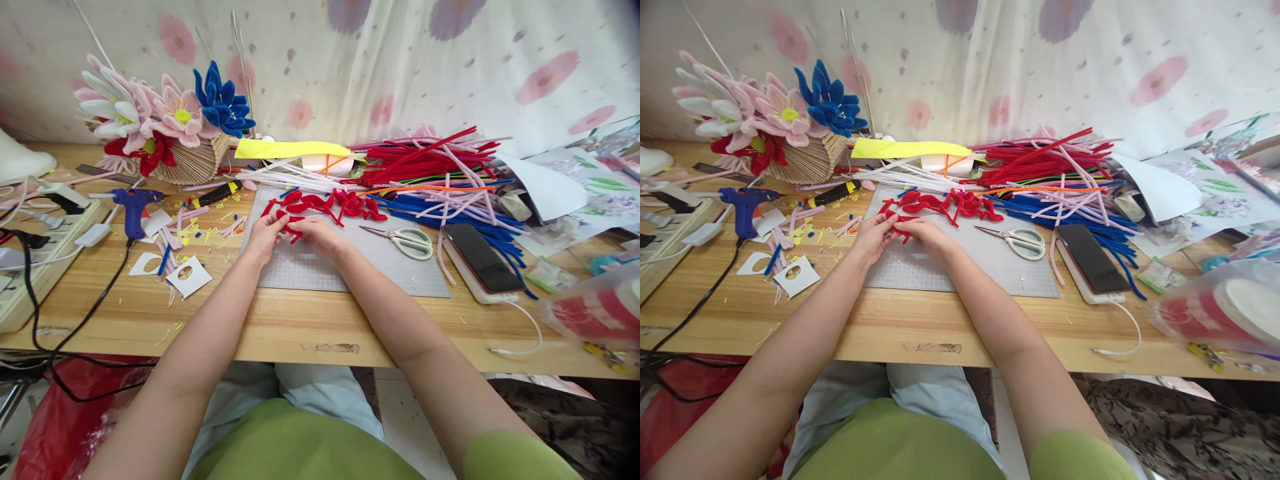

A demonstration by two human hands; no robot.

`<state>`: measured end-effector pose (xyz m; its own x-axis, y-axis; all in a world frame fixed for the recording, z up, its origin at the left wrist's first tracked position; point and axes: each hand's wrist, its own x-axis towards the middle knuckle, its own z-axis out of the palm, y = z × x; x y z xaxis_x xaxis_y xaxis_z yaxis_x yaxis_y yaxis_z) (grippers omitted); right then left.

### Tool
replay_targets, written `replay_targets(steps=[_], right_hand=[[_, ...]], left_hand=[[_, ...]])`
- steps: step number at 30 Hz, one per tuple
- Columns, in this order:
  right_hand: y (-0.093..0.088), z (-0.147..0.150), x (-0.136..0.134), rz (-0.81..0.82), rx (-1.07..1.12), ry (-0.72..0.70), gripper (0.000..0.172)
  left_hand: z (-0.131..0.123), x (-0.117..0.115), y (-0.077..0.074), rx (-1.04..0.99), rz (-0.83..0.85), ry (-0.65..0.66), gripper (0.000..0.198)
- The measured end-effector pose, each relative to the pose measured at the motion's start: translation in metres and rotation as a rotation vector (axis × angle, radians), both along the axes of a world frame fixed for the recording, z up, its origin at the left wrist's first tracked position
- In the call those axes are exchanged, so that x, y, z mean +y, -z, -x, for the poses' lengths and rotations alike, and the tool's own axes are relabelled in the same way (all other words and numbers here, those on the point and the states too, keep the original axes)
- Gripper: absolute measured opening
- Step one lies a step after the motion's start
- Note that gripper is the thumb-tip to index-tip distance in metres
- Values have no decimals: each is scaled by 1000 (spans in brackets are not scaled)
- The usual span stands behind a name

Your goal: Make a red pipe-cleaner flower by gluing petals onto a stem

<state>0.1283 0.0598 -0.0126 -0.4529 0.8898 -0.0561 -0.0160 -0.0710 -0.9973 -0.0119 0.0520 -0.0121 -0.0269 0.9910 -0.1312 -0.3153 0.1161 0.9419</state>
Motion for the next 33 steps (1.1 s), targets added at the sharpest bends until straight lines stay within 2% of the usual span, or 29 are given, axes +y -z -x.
replay_targets(steps=[4, 8, 14, 17, 21, 25, 29, 33], right_hand=[[-4, 2, -1, 70, 2, 22, 26], [1, 4, 0, 29, 21, 48, 22], [7, 6, 1, -30, 107, 77, 26], [1, 5, -1, -70, 75, 38, 29], [-5, -1, -3, -119, 26, -119, 33], [-7, -8, -2, -152, -33, -216, 35], [-4, -11, 1, -244, -137, -172, 38], [3, -8, 5, -412, -213, -107, 41]], left_hand=[[0, -1, -1, 7, -12, -13, 29], [-3, 0, 1, 12, -23, -34, 29], [-6, -1, 5, -10, -11, -31, 30], [-3, -1, 3, -13, 12, 27, 33], [1, -2, -1, -5, 42, 100, 36], [1, -2, -3, 53, 40, 17, 34], [3, -3, -1, 95, 53, 43, 34], [4, -2, 3, 148, 22, 64, 36]])
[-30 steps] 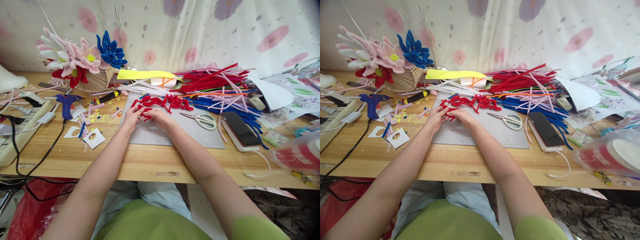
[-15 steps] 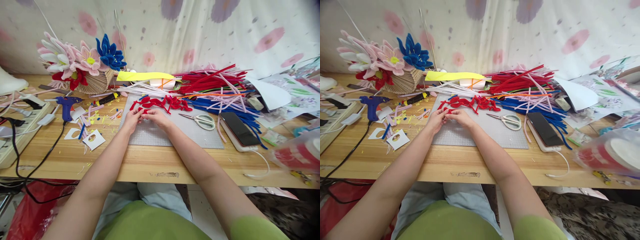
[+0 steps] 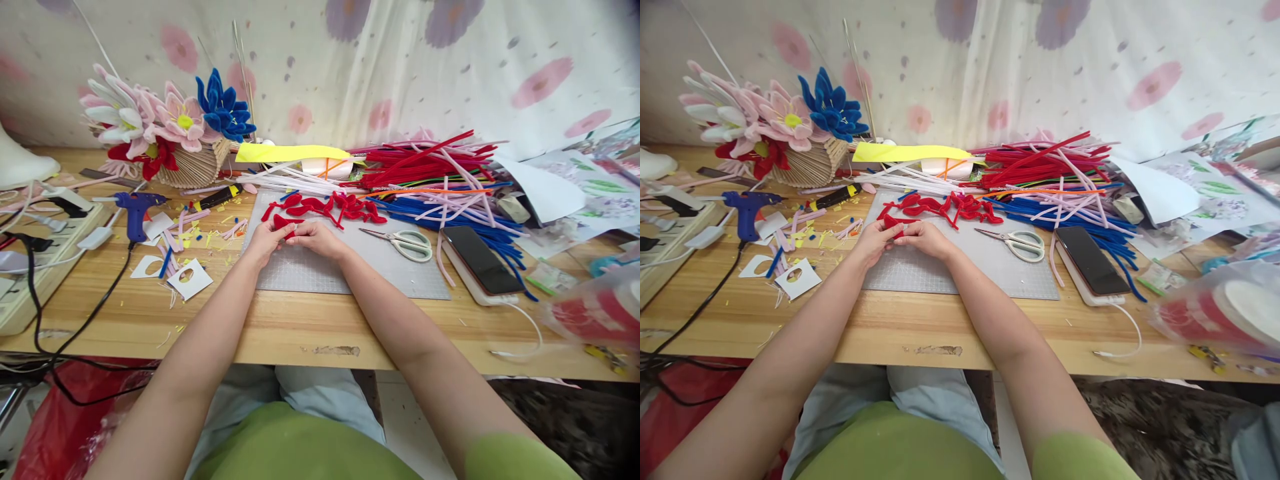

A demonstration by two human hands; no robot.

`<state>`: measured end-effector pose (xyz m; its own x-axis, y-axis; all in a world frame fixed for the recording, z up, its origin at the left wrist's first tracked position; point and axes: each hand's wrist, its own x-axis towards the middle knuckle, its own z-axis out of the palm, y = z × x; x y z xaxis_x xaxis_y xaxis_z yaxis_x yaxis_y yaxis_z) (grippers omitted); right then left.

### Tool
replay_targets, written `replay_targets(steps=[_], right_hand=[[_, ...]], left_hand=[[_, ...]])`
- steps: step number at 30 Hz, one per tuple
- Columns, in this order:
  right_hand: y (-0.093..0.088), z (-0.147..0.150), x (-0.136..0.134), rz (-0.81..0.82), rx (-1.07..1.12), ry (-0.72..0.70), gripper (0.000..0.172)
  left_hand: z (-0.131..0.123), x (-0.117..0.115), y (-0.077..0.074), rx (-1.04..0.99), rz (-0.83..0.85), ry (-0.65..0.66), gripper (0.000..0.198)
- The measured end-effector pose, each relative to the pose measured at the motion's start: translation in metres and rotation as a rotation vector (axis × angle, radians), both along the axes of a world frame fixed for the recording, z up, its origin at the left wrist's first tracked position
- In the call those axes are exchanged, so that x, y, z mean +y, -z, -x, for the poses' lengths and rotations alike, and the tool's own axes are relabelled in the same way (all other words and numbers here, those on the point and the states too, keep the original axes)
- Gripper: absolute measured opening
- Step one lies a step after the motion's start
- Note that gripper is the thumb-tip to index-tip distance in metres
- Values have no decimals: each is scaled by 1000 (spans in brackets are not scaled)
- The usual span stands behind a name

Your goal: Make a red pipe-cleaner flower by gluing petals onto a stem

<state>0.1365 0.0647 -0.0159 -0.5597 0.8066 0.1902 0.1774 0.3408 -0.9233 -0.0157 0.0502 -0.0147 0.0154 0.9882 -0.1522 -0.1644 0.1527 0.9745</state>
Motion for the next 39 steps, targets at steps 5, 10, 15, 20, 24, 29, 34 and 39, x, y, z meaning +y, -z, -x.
replay_targets(steps=[5, 10, 15, 20, 24, 29, 34, 39], right_hand=[[6, 6, -2, -89, 90, 16, 41], [3, 10, -5, -12, 82, 98, 43], [-4, 3, -4, 59, 84, 95, 40], [-2, -6, -1, 57, 28, 8, 35], [2, -3, 2, -17, 10, 64, 38], [2, -4, 3, -6, 16, 105, 37], [2, -7, 3, 29, 4, 113, 34], [5, -5, 3, -38, -37, 152, 34]], left_hand=[[-2, 1, 2, -15, -7, -33, 36], [-8, 0, 2, -17, -29, -71, 36], [-7, 1, 3, 53, -66, -119, 35], [1, 4, 6, 216, -143, -130, 29], [1, 1, 7, 356, -232, -192, 28], [-2, -1, 4, 348, -224, -199, 27], [-4, 1, 0, 158, -89, -140, 26], [-3, 3, 2, 165, -100, -149, 17]])
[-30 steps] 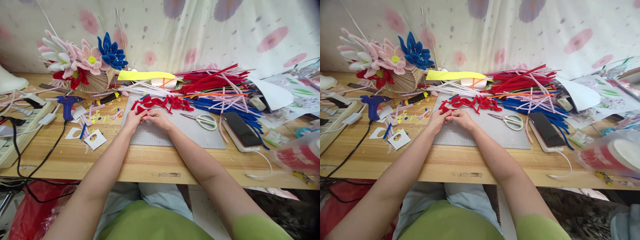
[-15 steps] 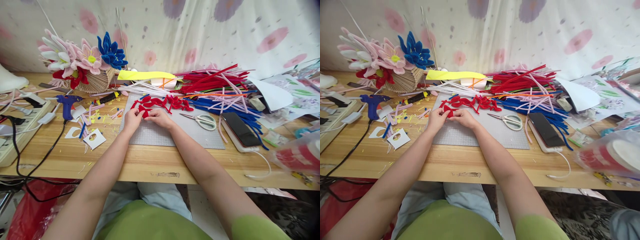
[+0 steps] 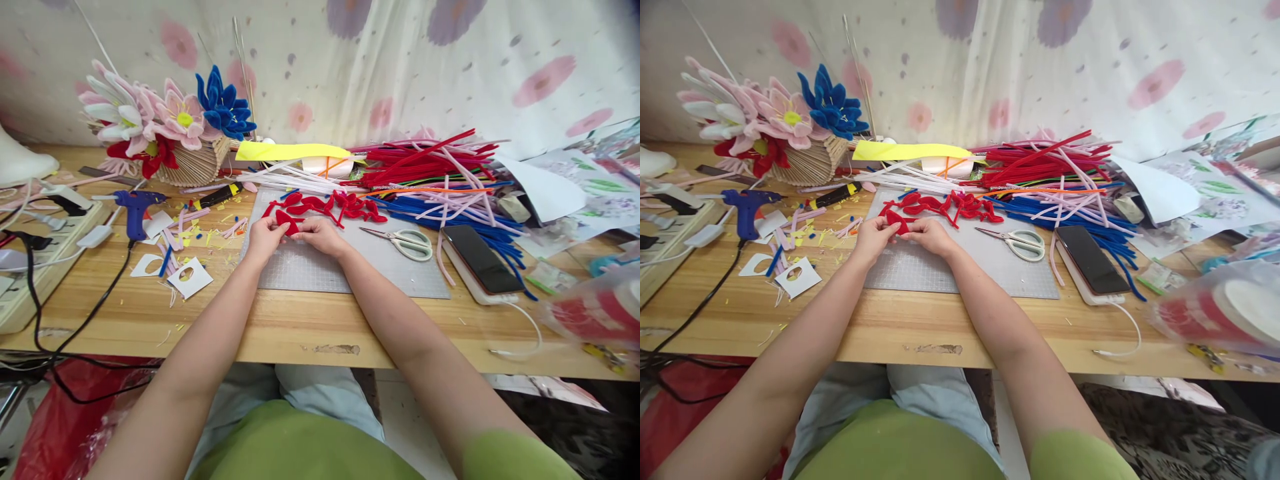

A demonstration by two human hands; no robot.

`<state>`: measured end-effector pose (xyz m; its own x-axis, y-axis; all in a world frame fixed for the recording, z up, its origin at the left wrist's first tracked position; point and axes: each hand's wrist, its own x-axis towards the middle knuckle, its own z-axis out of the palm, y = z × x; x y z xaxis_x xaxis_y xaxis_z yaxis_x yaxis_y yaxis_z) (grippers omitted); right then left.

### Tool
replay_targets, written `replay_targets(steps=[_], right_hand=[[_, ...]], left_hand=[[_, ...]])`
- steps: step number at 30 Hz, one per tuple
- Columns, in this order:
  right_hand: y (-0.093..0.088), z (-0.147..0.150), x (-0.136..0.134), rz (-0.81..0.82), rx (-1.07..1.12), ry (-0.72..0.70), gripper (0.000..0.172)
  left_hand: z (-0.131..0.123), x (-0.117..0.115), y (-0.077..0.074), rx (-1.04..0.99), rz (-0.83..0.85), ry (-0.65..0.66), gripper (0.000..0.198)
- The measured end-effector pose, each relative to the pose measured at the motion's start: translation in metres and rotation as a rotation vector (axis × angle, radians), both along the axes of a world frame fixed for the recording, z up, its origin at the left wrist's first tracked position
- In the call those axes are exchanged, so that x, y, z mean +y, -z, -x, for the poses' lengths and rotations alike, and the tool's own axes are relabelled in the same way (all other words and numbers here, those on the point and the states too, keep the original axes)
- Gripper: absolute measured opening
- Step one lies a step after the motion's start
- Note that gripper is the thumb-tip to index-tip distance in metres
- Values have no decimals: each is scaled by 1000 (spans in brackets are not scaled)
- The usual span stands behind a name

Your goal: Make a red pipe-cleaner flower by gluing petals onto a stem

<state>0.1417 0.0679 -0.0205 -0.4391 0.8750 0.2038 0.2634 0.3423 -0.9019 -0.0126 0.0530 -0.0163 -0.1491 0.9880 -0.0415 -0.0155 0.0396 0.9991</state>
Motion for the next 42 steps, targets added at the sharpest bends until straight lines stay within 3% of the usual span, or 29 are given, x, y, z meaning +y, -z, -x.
replay_targets(steps=[9, 17, 21, 24, 29, 32, 38, 42], right_hand=[[4, -1, 3, -12, 24, -26, 32], [11, 1, 7, -155, -84, 153, 33], [11, 2, 6, -165, -61, 61, 33], [10, 3, 5, -172, -82, -9, 31], [11, 6, 4, -333, -258, 210, 29], [11, 6, 4, -371, -295, 212, 28], [9, 7, 2, -169, -37, -69, 40], [4, 8, -3, -16, 92, -104, 42]], left_hand=[[-4, -5, -10, -68, 56, 11, 6], [-5, -2, -5, -25, 37, -68, 15], [-5, -4, -7, -97, 39, -45, 11], [-3, -3, -5, -114, 21, -35, 18], [4, 3, 7, 62, -18, -86, 17], [4, 3, 8, 87, -39, -102, 17], [-1, -4, -9, -233, 120, 58, 24], [0, -4, -14, -430, 140, 115, 27]])
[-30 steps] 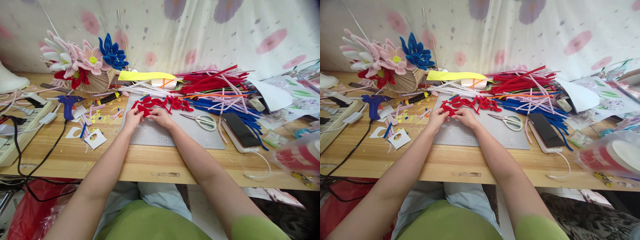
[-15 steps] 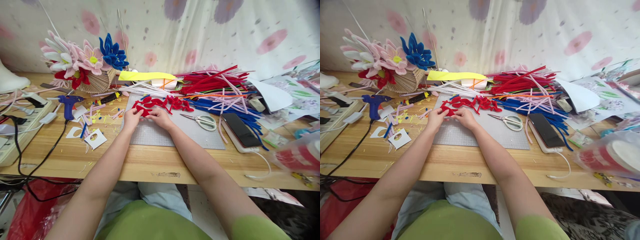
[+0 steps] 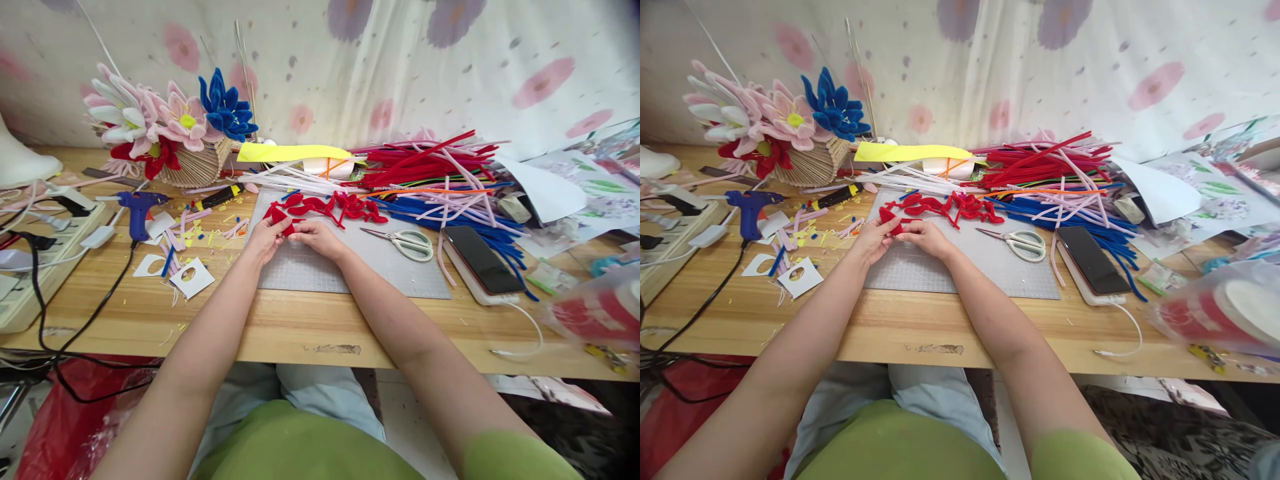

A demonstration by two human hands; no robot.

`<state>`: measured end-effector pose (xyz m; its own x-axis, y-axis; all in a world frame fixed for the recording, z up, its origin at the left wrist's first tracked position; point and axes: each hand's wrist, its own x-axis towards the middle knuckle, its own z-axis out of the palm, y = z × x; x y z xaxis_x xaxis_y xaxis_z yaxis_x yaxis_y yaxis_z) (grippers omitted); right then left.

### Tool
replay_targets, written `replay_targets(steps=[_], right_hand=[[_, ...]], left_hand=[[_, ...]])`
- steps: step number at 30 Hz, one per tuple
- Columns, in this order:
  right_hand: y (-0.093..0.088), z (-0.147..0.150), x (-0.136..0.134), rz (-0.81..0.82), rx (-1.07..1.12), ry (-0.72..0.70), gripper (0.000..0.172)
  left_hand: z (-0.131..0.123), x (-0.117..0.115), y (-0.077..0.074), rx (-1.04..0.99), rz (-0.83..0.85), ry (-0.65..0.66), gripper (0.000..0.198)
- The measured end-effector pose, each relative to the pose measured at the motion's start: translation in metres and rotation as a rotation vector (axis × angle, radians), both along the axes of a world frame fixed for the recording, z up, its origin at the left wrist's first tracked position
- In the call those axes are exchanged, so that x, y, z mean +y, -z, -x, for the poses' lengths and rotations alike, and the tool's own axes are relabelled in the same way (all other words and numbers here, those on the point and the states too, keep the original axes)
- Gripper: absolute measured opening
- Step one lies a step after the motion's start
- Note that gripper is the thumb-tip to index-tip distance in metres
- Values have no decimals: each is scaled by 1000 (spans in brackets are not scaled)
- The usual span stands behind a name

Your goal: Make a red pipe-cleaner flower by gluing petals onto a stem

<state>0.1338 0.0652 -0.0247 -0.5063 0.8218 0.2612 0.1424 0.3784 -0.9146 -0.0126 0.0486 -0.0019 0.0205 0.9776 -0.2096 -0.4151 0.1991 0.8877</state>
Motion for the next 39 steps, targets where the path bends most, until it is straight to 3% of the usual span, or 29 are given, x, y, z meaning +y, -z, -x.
replay_targets(steps=[7, 12, 17, 20, 27, 35, 39], right_hand=[[-6, -5, -4, 189, 53, -175, 40], [-8, -6, -5, 247, 31, -183, 39], [-5, -7, -2, 99, -2, -113, 39], [-1, -6, 1, -30, -42, -45, 39], [3, -6, 5, -192, -157, -11, 42], [5, -2, 4, -304, -367, 25, 20], [8, 4, -1, -326, -348, 42, 19]], left_hand=[[2, -3, 1, 47, -34, 151, 26], [2, -3, 2, 58, -7, 183, 30], [2, 0, 2, 23, -7, 3, 26], [2, 1, 3, 59, -2, -28, 25], [3, 2, 6, 104, -11, -3, 26], [13, 4, -5, -178, 46, 39, 24], [11, 2, -8, -153, 68, 99, 21]])
